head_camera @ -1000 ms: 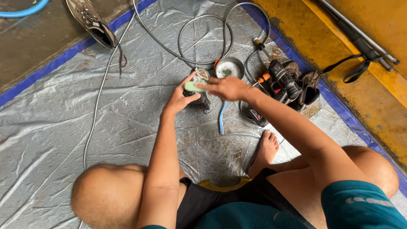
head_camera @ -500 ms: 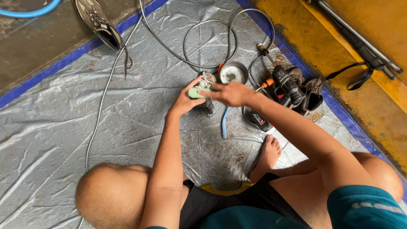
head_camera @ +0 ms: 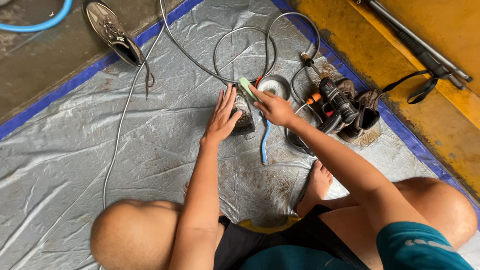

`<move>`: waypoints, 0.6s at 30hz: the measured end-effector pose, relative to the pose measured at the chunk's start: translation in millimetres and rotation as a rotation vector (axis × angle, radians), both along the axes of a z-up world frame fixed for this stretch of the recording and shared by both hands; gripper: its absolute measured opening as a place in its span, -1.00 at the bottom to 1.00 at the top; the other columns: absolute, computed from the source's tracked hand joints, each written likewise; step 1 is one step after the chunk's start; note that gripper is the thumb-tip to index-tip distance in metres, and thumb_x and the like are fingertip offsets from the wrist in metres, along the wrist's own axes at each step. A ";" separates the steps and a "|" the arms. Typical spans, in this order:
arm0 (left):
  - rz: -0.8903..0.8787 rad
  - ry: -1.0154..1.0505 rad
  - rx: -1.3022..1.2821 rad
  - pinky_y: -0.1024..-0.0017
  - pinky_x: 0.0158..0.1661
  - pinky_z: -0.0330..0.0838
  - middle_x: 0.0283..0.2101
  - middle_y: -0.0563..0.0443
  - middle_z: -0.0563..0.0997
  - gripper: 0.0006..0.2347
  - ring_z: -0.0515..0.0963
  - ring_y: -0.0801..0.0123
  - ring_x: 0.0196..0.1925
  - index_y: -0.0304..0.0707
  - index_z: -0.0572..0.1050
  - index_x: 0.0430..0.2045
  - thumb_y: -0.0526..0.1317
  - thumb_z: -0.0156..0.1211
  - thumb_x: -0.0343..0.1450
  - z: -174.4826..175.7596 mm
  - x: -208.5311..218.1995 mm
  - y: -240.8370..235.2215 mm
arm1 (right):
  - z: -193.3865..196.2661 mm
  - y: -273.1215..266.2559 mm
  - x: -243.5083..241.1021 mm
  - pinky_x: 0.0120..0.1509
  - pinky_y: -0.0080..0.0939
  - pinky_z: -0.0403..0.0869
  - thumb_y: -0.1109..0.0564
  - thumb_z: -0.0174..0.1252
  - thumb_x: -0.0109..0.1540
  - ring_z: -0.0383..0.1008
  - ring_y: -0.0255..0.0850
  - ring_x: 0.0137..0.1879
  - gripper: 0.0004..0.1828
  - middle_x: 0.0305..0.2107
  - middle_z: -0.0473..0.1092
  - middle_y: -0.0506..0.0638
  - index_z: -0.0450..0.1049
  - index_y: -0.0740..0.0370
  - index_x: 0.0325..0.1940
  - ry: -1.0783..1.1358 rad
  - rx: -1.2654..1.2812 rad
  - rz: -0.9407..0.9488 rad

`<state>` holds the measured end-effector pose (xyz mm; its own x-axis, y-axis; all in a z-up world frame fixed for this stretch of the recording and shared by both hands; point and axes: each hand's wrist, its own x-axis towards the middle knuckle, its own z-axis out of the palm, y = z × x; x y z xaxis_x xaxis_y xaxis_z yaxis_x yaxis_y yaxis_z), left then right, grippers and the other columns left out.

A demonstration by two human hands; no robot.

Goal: The person scrubs a dirty hiking shoe with a green brush, focusing on the laces and upper fabric. They repeatedly dip the brush into a small container of soapy water to continue cleaning the shoe's surface.

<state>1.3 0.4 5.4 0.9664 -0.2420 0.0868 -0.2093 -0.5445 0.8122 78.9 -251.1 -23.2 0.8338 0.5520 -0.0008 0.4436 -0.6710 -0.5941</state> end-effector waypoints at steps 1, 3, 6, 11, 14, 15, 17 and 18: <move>0.000 0.003 0.001 -0.26 0.57 -0.13 0.74 -0.22 -0.12 -0.35 -0.20 -0.37 0.70 -0.13 0.05 0.67 -0.15 0.12 0.62 -4.8 7.2 -3.0 | 3.2 1.4 2.7 0.18 0.32 0.60 -0.23 -0.01 0.53 0.66 0.22 0.04 -0.34 0.09 0.48 0.06 0.07 -0.42 0.74 0.003 0.001 0.000; -0.032 -0.183 0.083 -0.12 0.56 -0.02 0.67 -0.10 0.16 -0.56 -0.09 -0.20 0.71 -0.03 0.36 0.54 -0.06 0.06 0.69 -18.0 9.2 -7.5 | 5.1 5.7 -4.3 0.21 0.33 0.60 -0.12 0.16 0.48 0.65 0.26 0.04 -0.37 0.02 0.55 0.21 0.25 -0.37 0.66 0.067 0.187 -0.076; 0.067 -0.194 0.256 -0.23 0.42 0.14 0.63 0.05 0.28 -0.58 0.07 0.01 0.70 0.10 0.47 0.41 0.11 0.07 0.65 -7.8 6.1 -13.4 | 17.0 -3.4 -9.5 0.27 0.33 0.58 -0.10 0.16 0.48 0.69 0.17 -0.02 -0.35 -0.01 0.57 0.19 0.21 -0.43 0.67 0.117 0.234 -0.132; 0.242 -0.290 0.370 -0.31 0.45 -0.05 0.23 0.05 0.55 -0.49 0.37 0.09 0.49 0.05 0.63 0.16 0.34 0.22 0.51 -16.2 23.7 -10.4 | 56.4 -5.1 -8.8 -0.02 0.00 0.68 0.09 0.18 0.49 0.72 0.02 -0.25 -0.40 0.02 0.53 0.27 0.31 -0.20 0.63 0.185 0.447 -0.146; 0.257 -0.289 0.447 -0.33 0.42 -0.06 0.11 0.11 0.48 -0.35 0.40 0.15 0.33 0.15 0.59 0.22 0.38 0.37 0.28 -36.5 27.1 0.3 | 64.3 -3.3 -14.4 -0.08 -0.04 0.68 0.10 0.20 0.48 0.73 0.01 -0.27 -0.39 -0.03 0.51 0.26 0.32 -0.22 0.63 0.190 0.476 -0.128; 0.257 -0.282 0.500 -0.32 0.40 -0.01 0.10 0.17 0.42 -0.20 0.39 0.18 0.26 0.27 0.52 0.33 0.34 0.48 0.13 -48.4 30.8 5.1 | 67.2 -1.9 -15.3 -0.10 -0.07 0.68 0.10 0.22 0.47 0.73 0.00 -0.27 -0.39 -0.06 0.52 0.24 0.33 -0.22 0.62 0.174 0.481 -0.123; 0.253 -0.264 0.517 -0.26 0.37 0.05 0.06 0.21 0.41 -0.20 0.39 0.19 0.22 0.35 0.51 0.34 0.32 0.50 0.11 -65.4 39.5 12.7 | 41.2 -10.3 6.0 -0.14 -0.08 0.67 0.06 0.28 0.43 0.71 -0.01 -0.31 -0.37 -0.10 0.52 0.23 0.36 -0.23 0.60 0.159 0.435 -0.131; 0.248 -0.238 0.534 -0.20 0.33 0.10 0.01 0.25 0.41 -0.19 0.39 0.21 0.18 0.43 0.49 0.35 0.29 0.52 0.08 -75.7 39.3 15.7 | 26.5 -15.0 13.1 -0.18 -0.10 0.67 0.03 0.35 0.40 0.69 -0.02 -0.34 -0.35 -0.15 0.53 0.22 0.39 -0.23 0.59 0.153 0.389 -0.138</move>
<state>40.5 16.2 -70.2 0.9683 -0.0830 0.2355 -0.1666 -0.9173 0.3616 92.0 -266.2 3.3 0.9062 0.4191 0.0557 0.2527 -0.4312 -0.8661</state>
